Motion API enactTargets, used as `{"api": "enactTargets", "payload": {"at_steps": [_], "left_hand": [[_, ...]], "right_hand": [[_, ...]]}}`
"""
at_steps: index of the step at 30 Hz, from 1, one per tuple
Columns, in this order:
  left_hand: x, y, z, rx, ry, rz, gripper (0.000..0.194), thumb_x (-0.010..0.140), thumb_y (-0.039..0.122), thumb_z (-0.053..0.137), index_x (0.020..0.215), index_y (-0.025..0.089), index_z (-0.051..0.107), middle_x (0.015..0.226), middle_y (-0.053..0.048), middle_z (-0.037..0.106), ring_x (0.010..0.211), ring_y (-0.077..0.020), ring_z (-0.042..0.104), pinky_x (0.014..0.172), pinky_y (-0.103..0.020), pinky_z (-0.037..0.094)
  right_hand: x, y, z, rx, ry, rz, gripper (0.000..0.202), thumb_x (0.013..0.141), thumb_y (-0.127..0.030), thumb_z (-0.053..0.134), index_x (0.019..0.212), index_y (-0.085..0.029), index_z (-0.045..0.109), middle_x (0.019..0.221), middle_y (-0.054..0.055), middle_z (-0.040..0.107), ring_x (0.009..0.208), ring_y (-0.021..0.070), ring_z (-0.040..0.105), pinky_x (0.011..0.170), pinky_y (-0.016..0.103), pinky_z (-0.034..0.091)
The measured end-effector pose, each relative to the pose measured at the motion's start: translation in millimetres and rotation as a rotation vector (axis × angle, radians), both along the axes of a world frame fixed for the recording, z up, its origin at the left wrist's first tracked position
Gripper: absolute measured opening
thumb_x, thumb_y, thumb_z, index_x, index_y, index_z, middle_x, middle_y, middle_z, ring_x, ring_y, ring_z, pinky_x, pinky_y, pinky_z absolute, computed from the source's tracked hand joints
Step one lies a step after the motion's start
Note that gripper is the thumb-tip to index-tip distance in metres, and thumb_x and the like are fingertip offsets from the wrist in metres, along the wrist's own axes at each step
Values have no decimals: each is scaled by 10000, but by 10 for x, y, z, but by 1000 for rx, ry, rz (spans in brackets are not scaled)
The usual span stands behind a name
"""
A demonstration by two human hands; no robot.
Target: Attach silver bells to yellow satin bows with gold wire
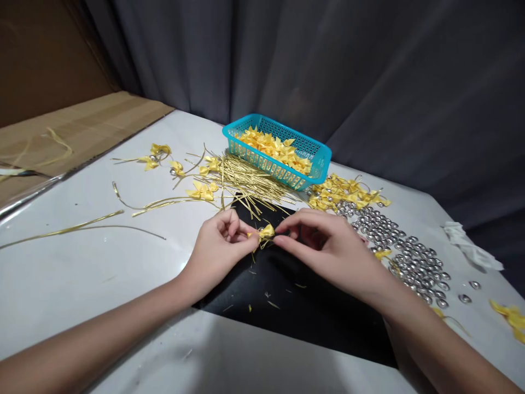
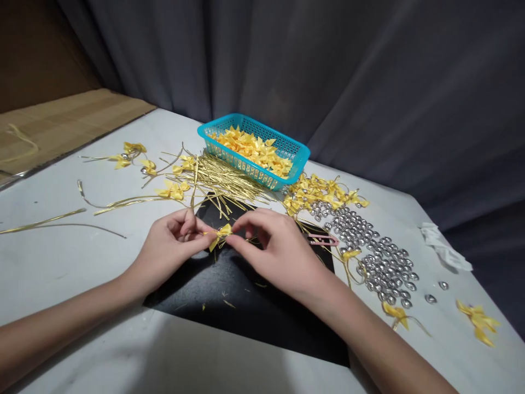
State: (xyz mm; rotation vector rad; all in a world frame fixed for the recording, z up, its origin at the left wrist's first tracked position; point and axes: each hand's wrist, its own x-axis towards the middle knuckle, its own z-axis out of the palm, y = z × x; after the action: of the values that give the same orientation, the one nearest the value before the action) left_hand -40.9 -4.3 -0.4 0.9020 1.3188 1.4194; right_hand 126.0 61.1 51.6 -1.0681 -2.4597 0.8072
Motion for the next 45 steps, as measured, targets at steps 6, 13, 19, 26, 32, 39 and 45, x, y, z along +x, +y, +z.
{"api": "enactTargets", "payload": {"at_steps": [6,13,19,26,32,39,45], "left_hand": [[12,-7,24,-26,-73,-23,371,607,47,623,548,199,290,581,69,662,592,-68,596,587,-161,430],[8,4,14,-54,-71,-17,378,621,70,633,550,201,285,586,61,657,613,-80,606,610,-178,428],[1,2,30,-48,-26,-2,377,610,74,631,548,207,284,607,44,666,635,-105,621,617,-205,439],[16,-17,10,-37,-30,-26,372,628,82,632,554,203,288,634,49,677,599,-83,609,591,-192,436],[16,-12,21,-25,-13,-18,357,605,56,617,547,202,297,622,52,667,572,-81,595,569,-194,429],[-16,13,-13,-18,25,12,365,602,74,618,554,209,281,624,34,659,631,-107,609,600,-212,429],[-28,34,-2,-27,48,25,365,598,67,608,552,210,276,627,25,675,640,-110,614,597,-211,424]], "right_hand": [[-84,-58,-201,-36,29,67,127,779,-261,658,735,-147,694,635,2,534,552,60,448,510,181,325],[-125,-79,-219,-142,88,9,161,818,-247,586,736,-123,650,636,-2,480,542,55,386,500,183,304],[-112,-32,-126,-676,62,-55,281,848,-422,542,835,-141,535,571,-56,371,462,33,299,395,140,229],[-161,-76,-197,-875,161,-202,400,700,-495,686,822,-130,576,515,-67,438,353,17,294,319,140,253],[-153,-56,-171,-775,135,-178,372,683,-456,706,804,-110,641,690,5,571,413,9,351,345,130,305],[-3,74,56,-820,246,-133,279,715,-390,674,794,-129,618,514,-46,384,425,30,324,373,144,295],[165,169,290,-978,381,-108,140,708,-294,633,719,-162,586,688,18,526,387,8,271,348,183,202]]}}
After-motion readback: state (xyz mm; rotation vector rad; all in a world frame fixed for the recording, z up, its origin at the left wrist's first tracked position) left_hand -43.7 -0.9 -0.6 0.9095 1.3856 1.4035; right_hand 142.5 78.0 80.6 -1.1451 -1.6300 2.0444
